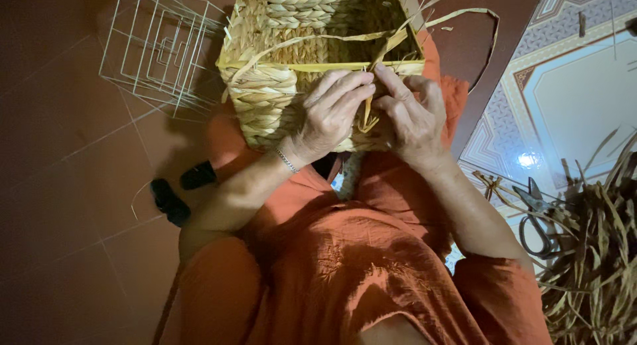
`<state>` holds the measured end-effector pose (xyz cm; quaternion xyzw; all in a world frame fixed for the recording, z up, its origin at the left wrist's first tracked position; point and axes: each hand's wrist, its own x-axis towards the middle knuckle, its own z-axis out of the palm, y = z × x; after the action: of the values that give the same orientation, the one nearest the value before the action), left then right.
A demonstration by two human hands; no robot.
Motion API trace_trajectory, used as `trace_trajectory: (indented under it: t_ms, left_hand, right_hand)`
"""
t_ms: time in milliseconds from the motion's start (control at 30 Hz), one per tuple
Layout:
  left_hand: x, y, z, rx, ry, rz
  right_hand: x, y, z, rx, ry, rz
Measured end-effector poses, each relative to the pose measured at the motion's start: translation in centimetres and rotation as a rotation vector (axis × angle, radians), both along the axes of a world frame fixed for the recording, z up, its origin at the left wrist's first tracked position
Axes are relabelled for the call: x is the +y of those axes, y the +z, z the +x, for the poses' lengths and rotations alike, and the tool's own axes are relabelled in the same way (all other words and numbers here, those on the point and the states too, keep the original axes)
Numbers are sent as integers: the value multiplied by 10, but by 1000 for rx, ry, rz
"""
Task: The person weaves a rectangular basket using dried palm leaves, interlacing strands through a wire frame. They trim excess material with scissors and adjust the weave to secure the edges.
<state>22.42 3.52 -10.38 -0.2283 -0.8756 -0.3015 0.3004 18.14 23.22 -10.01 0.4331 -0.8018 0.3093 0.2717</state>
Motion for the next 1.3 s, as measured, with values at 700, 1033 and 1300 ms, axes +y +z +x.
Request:
trace_trajectory:
  t_ms: [700,1033,1300]
  left_hand:
    - [-57,48,-158,-1014,-482,-269]
    - [-71,21,-170,-1136,-736,-39]
    - [-65,29,-164,-1115,-580,-133]
  right_hand:
    - [-20,15,-9,31,-80,159]
    - [-17,20,-7,-51,-77,210]
    - [-1,7,-12,-85,26,-116]
